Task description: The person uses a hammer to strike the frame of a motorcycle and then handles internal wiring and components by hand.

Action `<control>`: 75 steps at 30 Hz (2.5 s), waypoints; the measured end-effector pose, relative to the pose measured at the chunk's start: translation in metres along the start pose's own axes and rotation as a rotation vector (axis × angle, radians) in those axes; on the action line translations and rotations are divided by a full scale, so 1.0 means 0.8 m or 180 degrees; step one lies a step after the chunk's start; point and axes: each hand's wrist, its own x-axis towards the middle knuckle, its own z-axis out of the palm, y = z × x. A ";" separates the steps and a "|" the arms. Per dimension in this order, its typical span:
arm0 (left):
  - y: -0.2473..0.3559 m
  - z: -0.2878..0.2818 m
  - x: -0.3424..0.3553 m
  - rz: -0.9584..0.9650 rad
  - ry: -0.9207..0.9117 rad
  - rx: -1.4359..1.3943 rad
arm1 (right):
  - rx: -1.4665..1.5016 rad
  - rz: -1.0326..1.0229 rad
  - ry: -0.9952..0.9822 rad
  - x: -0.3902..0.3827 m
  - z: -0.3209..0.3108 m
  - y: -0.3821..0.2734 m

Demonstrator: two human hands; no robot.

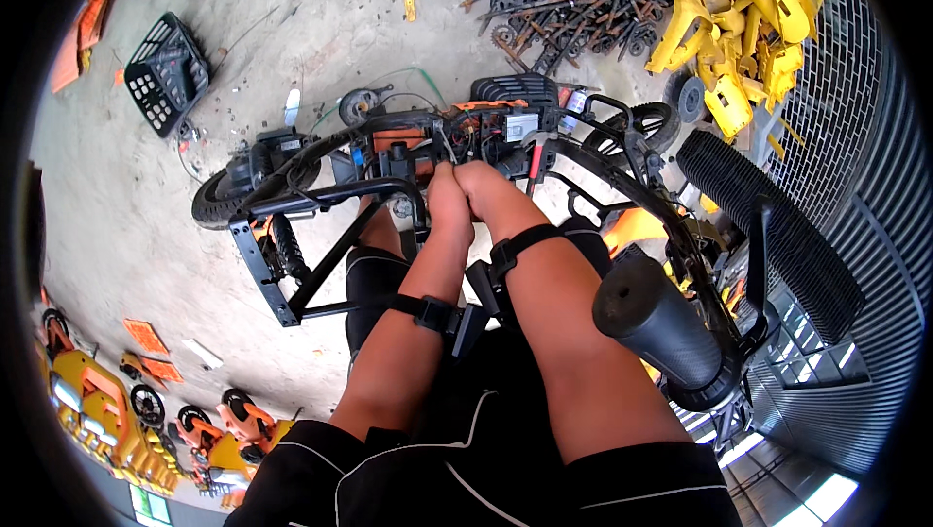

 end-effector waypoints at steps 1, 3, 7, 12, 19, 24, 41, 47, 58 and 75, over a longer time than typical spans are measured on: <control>-0.002 0.000 0.003 -0.0039 0.0021 0.0030 | 0.0086 0.0022 0.0177 0.000 0.003 -0.003; 0.002 -0.001 0.004 -0.0138 0.0038 0.0204 | -0.0003 0.0000 0.0263 0.002 0.008 -0.008; -0.012 -0.002 0.026 -0.0230 -0.0183 0.0130 | -0.0844 0.0236 0.0377 -0.013 -0.003 -0.027; -0.013 0.002 0.016 0.0071 0.0001 0.0409 | -0.0401 0.0213 0.0614 -0.027 0.001 -0.021; -0.010 0.011 0.004 -0.0372 -0.0013 -0.0277 | -0.1037 0.0334 0.0492 -0.035 -0.010 -0.029; -0.024 0.014 0.022 -0.0595 -0.0310 -0.0297 | -0.1266 0.0660 0.0272 -0.068 -0.016 -0.071; -0.015 0.036 0.038 -0.1172 -0.0302 -0.1816 | 0.0133 0.1081 -0.0126 -0.063 -0.030 -0.112; 0.033 0.046 0.006 -0.1305 0.0133 -0.0741 | -0.0215 0.1012 0.0081 -0.043 -0.025 -0.089; 0.035 0.056 0.028 -0.1819 -0.0567 0.0329 | -0.1949 0.0711 0.0408 -0.038 -0.026 -0.076; -0.028 0.051 0.043 -0.1716 -0.0495 -0.2552 | -0.4890 -0.0092 0.0719 -0.058 0.013 -0.103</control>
